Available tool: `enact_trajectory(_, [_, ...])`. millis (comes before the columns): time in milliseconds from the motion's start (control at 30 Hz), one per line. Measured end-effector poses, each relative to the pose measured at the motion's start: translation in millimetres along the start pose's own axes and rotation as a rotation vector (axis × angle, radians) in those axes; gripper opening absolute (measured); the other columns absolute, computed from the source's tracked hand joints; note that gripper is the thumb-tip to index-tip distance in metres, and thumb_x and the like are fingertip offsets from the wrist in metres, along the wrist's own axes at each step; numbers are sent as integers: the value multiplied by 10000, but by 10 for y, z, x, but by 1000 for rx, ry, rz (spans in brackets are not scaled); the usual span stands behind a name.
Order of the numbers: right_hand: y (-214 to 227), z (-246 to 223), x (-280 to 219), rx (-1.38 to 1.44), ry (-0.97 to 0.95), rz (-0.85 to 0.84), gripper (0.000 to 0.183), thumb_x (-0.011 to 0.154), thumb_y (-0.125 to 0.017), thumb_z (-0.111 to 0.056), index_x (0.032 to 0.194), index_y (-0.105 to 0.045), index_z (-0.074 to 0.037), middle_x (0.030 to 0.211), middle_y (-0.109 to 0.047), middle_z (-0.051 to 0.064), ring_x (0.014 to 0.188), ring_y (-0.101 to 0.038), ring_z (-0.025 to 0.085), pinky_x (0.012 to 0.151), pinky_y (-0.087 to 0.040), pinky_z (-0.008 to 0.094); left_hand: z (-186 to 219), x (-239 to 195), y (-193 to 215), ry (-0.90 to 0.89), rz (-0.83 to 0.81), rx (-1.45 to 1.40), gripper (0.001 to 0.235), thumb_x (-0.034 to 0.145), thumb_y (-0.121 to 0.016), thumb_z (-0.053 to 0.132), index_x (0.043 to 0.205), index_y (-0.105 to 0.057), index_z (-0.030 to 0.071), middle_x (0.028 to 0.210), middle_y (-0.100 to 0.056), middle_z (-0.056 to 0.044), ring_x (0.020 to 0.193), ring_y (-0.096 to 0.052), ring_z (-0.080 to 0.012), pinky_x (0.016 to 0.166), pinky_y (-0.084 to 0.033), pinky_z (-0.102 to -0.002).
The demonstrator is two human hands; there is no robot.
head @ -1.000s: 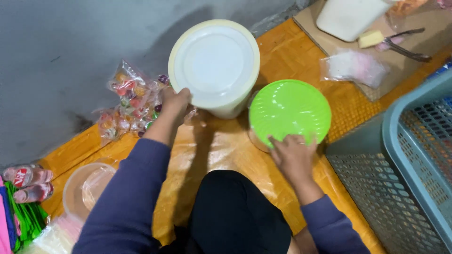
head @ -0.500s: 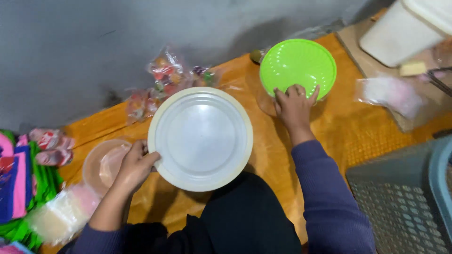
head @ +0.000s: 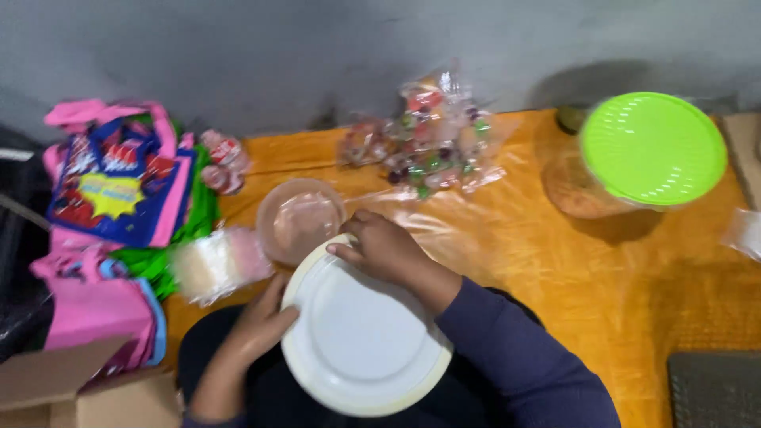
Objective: The person sits on the floor and scoops cashews from a white bucket into small plastic bags using a scoop. They then seal the bags and place them on the floor. The person repeats this process multiple times.
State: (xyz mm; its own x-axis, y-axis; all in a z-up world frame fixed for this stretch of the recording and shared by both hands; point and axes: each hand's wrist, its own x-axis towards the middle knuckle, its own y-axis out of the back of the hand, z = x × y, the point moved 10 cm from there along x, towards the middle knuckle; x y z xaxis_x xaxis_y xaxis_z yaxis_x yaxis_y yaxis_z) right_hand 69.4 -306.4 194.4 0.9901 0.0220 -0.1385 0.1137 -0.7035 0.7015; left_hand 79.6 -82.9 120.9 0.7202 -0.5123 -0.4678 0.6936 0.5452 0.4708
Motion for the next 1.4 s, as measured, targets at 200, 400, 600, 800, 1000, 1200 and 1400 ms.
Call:
enact_trajectory(200, [-280,0,321,-135,-110,140,568,900,-600,-608,902,-748,-60,897,-695,191,924,-704,455,793,-552,531,-324,309,-316,-104,-2,-879,796,748,-599,285,1517,-459,134,1370,-522,-160,1177,-530,-286,1066,-379,-348])
enact_trajectory(400, [-342,64,358,-339,-169,303,563,815,-611,-688,782,-708,-135,756,-630,77,835,-681,346,732,-503,469,-319,412,-608,-106,-135,-1003,697,851,-562,366,1503,-498,127,1414,-536,-150,1240,-535,-275,1109,-372,-378])
enact_trajectory(600, [-161,-225,100,-289,-90,445,385,766,-738,-514,706,-648,-145,685,-595,44,770,-659,298,691,-487,401,-83,569,-803,-143,-306,-1079,627,954,-526,447,1489,-538,120,1457,-550,-139,1303,-540,-264,1153,-364,-407])
enact_trajectory(800, [-79,-345,-174,-283,-48,505,337,801,-777,-462,695,-626,-181,689,-543,-4,748,-638,246,687,-487,361,86,638,-934,-198,-462,-1150,595,1057,-491,528,1475,-577,113,1501,-564,-128,1366,-544,-252,1197,-356,-437])
enact_trajectory(1000, [204,-841,-471,-185,180,618,325,778,-834,-342,705,-596,-133,689,-546,50,668,-609,298,631,-456,369,-168,868,-921,-285,-392,-919,580,1041,-573,474,1422,-597,37,1509,-526,-218,1411,-466,-335,1208,-323,-490])
enact_trajectory(1200, [980,-1824,-1171,-225,331,531,395,846,-644,-302,613,-488,-24,590,-398,116,519,-364,291,531,-304,396,-696,1339,-1202,-307,-429,-894,518,1009,-552,420,1413,-591,98,1503,-527,-109,1375,-497,-243,1166,-355,-384])
enact_trajectory(1400, [1385,462,-2751,-223,-50,512,391,814,-706,-329,652,-484,-51,628,-432,71,565,-405,237,561,-311,378,-904,1316,-1073,-108,-255,-944,416,946,-642,330,1293,-666,102,1311,-642,-121,1176,-607,-254,1026,-458,-375])
